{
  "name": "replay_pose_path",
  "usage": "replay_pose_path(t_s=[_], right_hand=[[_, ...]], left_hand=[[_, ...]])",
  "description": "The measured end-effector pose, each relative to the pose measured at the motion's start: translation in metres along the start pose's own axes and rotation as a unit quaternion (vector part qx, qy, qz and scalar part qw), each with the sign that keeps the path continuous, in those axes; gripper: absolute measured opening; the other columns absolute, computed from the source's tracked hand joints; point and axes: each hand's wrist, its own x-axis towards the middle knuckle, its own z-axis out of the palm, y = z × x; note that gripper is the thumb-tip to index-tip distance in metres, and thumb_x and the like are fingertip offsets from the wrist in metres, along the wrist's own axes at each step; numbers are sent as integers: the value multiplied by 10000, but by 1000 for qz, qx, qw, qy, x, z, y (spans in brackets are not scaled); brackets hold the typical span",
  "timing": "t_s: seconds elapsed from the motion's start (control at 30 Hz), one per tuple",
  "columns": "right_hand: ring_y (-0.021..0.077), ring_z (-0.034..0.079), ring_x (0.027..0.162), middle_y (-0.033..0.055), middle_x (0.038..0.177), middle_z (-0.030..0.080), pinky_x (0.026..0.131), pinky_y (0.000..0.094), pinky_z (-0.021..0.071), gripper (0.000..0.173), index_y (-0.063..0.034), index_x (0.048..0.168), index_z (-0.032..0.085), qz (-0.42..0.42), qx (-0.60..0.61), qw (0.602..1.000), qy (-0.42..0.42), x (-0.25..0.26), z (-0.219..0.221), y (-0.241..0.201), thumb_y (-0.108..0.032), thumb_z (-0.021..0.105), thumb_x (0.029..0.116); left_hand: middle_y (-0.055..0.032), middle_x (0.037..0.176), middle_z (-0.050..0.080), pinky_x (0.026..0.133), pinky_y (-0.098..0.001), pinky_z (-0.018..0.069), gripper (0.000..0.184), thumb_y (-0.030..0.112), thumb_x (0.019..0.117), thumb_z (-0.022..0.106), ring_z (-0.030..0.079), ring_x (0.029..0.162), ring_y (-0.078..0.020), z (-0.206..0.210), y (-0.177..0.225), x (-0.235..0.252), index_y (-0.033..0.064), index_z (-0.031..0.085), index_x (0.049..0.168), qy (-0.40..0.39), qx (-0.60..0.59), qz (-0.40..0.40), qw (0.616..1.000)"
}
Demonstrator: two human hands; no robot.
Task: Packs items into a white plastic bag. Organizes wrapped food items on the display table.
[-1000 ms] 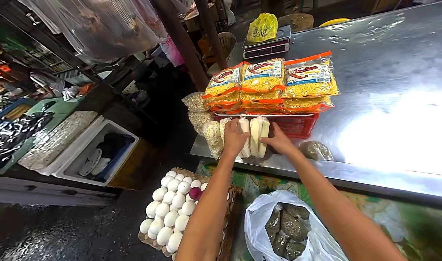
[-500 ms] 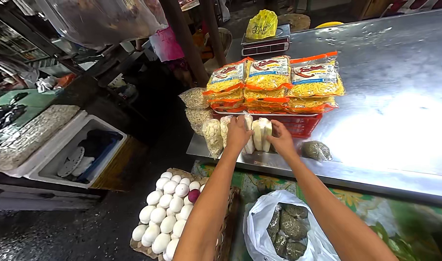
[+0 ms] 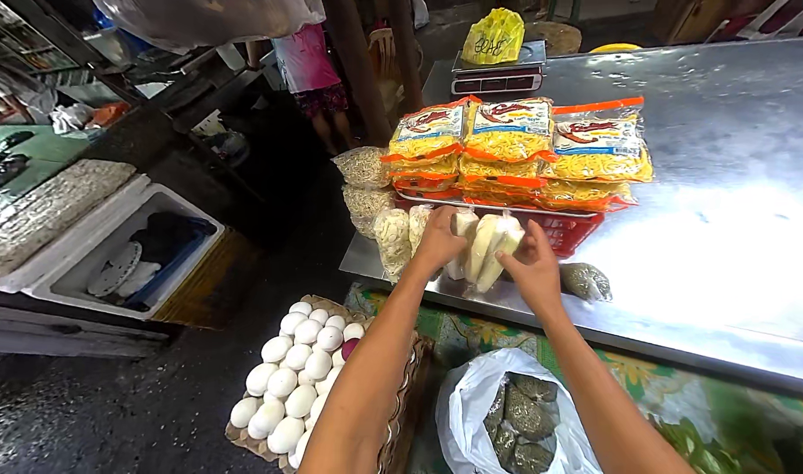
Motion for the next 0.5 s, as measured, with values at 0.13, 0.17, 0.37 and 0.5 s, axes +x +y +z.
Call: replay_pose_path(t_s=[0.13,0.17,0.37,0.5], right_hand=[[345,573,1221,267,1409,522,998,486,514,1014,-30,1579,341,3,-79,996,-44,-18,8,0,-376,850,773],[353,567,1228,270,1411,508,990,488,523,989,-40,1561,384,-3,-99,993,-57,-21,10,-1,-395,856,768],[254,555,1278,205,1422,517,1042,392,512,931,2,1410,465,-18,-50,994,-90,-28,21,7,-379,920,693],[227,638,1126,185,1256,612,952,388,557,922,6,1386,438,28,-10,998,-63,-24,35,-3,-331,938,688]], left_hand=[[-221,1238,656,962,-551,542,558,-15,838,758,662,1117,-346,-13,-10,12,45,565,1358,-75,-47,-2,996],[-219,1228,663,959,-547,546,548,-21,853,749,671,1103,-339,-17,-13,13,54,562,1363,-92,-58,2,994],[-176,1288,663,1017,-502,529,475,-17,918,699,665,1155,-288,-21,-7,15,66,588,1373,-139,-53,50,988],[-194,1309,652,1024,-506,522,483,-13,939,684,667,1157,-309,-22,-3,23,62,571,1403,-148,-29,20,988]])
